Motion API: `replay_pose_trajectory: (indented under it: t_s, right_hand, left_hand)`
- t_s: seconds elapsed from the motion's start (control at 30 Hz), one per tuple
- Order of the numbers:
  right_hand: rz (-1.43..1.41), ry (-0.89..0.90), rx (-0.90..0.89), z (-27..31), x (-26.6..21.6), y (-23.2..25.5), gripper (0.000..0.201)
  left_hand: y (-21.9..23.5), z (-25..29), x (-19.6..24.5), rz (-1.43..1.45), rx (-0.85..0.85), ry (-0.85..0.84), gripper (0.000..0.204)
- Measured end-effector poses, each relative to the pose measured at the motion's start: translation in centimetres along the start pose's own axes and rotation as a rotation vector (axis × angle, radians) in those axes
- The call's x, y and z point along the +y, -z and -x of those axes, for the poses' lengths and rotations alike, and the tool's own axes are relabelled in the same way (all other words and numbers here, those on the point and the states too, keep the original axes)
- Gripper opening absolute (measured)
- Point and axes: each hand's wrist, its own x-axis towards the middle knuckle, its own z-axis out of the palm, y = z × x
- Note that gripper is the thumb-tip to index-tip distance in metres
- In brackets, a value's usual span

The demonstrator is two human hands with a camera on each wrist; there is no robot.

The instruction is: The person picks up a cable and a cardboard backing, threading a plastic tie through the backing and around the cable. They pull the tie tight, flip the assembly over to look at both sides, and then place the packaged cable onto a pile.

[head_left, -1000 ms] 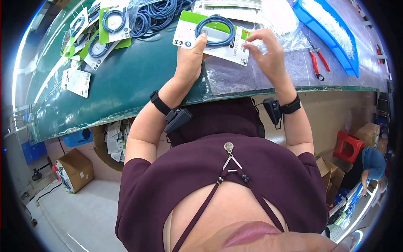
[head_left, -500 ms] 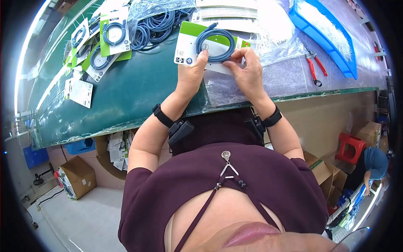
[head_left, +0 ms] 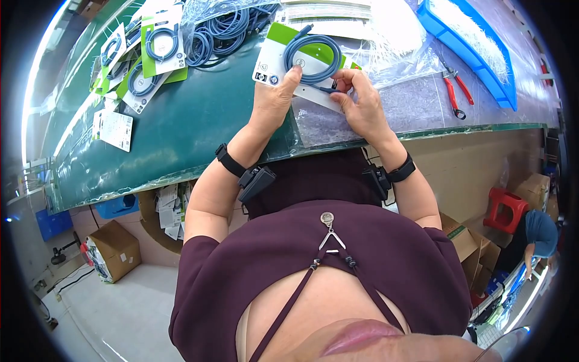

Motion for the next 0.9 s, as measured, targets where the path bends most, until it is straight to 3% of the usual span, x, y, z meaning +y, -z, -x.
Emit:
replay_pose_trajectory:
  t_s: [0.17,0.27,0.4,0.63,0.9]
  right_hand:
    - [0.005,0.005,0.053,-0.1,-0.1,0.4,0.041]
    - [0.335,0.302,0.134,-1.0,-1.2,1.0,0.045]
    - [0.457,0.416,0.06,-1.8,0.3,1.2,0.042]
    - [0.451,0.36,0.062,-1.6,-0.2,1.1,0.034]
    - [0.425,0.372,0.057,-2.1,-0.7,0.6,0.033]
  left_hand:
    - [-0.1,0.0,-0.2,0.028,0.009,0.059,0.032]
    - [-0.1,0.1,-0.1,0.046,-0.004,0.093,0.034]
    - [0.0,0.0,0.3,0.124,-0.045,0.16,0.041]
    - [0.3,-0.1,-0.5,0.257,-0.084,0.231,0.05]
    - [-0.5,0.6,-0.2,0.189,-0.076,0.254,0.04]
